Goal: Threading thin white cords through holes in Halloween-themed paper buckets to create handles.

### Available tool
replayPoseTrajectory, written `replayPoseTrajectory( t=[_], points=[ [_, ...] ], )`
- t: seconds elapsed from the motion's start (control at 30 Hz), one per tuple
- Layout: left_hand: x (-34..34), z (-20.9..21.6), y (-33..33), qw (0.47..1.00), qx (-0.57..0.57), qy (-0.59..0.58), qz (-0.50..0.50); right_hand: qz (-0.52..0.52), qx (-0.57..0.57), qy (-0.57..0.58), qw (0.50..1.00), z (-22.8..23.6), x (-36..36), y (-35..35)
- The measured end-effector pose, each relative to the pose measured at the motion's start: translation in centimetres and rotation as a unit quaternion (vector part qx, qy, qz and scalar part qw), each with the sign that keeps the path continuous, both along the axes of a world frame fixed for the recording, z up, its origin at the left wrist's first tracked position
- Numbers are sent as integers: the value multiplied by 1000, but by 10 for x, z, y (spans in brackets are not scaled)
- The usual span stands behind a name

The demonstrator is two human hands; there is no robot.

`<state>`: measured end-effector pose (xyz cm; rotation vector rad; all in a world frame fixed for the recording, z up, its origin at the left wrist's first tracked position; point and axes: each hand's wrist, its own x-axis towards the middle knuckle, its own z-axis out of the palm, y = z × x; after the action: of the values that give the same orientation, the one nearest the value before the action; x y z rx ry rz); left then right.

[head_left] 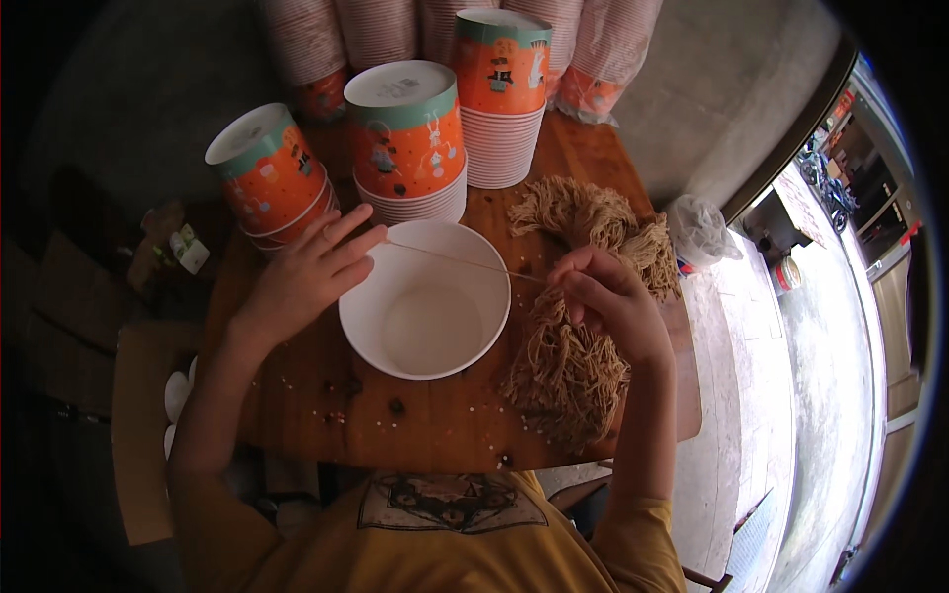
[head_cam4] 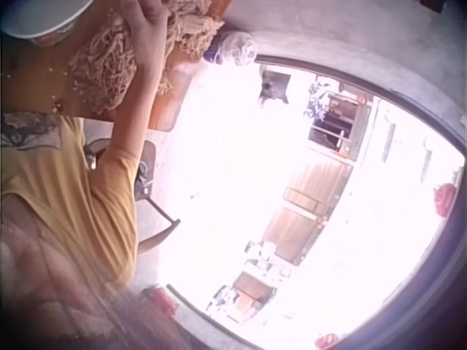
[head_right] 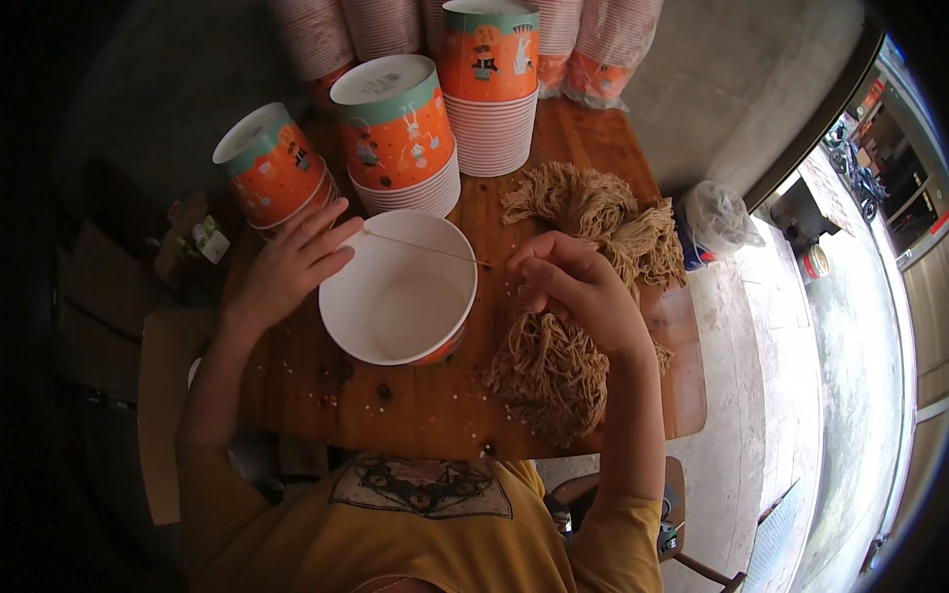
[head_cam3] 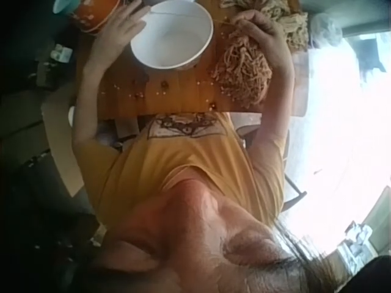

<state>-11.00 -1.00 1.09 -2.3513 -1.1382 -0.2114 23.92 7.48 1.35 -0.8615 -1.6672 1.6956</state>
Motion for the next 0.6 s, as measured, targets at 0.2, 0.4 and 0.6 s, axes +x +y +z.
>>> replayPoseTrajectory(
  t=[0.2, 0.4, 0.6],
  points=[
    [74, 16, -24, 825, -279, -486, -78, 72, -85, 24, 993, 23, -17, -34],
    [132, 12, -25, 481, -483, -721, -124, 95, -139, 233, 958, 20, -47, -40],
    [130, 19, -34, 466, -601, -649, 36, 19, -164, 272, 948, 0, -39, -26]
  ],
)
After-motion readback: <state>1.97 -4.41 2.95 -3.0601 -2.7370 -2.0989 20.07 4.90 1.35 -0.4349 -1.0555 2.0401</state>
